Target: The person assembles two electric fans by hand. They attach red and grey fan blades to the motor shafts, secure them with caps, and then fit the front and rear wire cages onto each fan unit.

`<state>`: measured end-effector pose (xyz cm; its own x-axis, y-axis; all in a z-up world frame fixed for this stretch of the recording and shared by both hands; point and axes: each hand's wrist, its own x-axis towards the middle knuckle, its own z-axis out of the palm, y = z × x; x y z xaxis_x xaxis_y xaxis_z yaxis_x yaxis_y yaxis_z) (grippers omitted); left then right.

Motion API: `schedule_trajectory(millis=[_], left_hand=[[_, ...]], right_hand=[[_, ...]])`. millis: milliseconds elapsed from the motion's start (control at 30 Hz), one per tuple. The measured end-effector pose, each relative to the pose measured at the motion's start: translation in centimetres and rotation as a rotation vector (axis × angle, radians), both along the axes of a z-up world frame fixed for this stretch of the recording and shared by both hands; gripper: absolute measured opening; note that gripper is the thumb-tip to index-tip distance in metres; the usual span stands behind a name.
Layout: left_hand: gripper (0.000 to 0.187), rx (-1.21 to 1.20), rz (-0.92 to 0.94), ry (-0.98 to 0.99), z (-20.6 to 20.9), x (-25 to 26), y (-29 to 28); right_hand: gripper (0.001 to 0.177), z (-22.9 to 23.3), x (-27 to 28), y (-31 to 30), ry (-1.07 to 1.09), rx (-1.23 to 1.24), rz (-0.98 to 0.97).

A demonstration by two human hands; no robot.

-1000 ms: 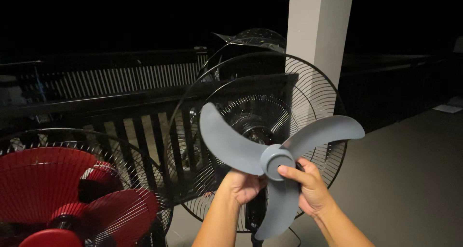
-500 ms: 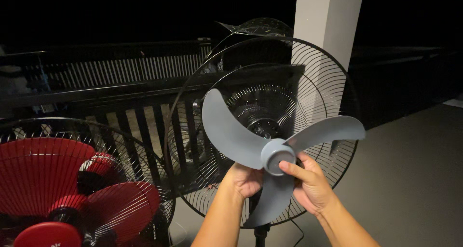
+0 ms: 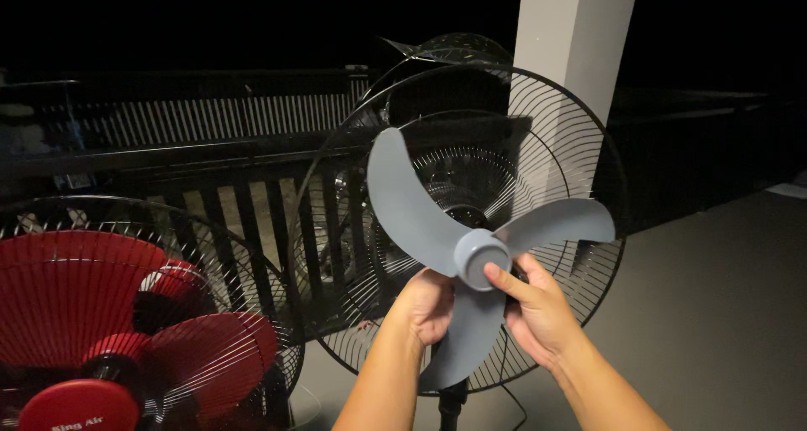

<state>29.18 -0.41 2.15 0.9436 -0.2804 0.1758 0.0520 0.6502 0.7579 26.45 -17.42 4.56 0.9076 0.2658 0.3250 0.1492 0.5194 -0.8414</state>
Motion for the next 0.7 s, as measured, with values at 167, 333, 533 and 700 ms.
schedule_trajectory(millis=[167, 333, 533, 700], left_hand=[[0.036, 0.268, 0.471, -0.095, 0.7, -2.0, -0.4], [0.043, 0.202, 0.408, -0.412, 0.8, -4.9, -0.2], [0.048, 0.191, 0.356, -0.387, 2.5, -4.7, 0.2], [0.036, 0.420, 0.355, -0.484, 2.3, -4.2, 0.8]], right_hand=[[0.052, 0.1, 0.3, 0.1, 0.032, 0.004, 0.000], [0.048, -0.5, 1.0, 0.4, 0.036, -0.015, -0.019], [0.031, -0.6, 1.7, -0.7, 0.003, 0.039, 0.146], [0.024, -0.9, 3.1, -1.4, -0.021, 0.056, 0.243]])
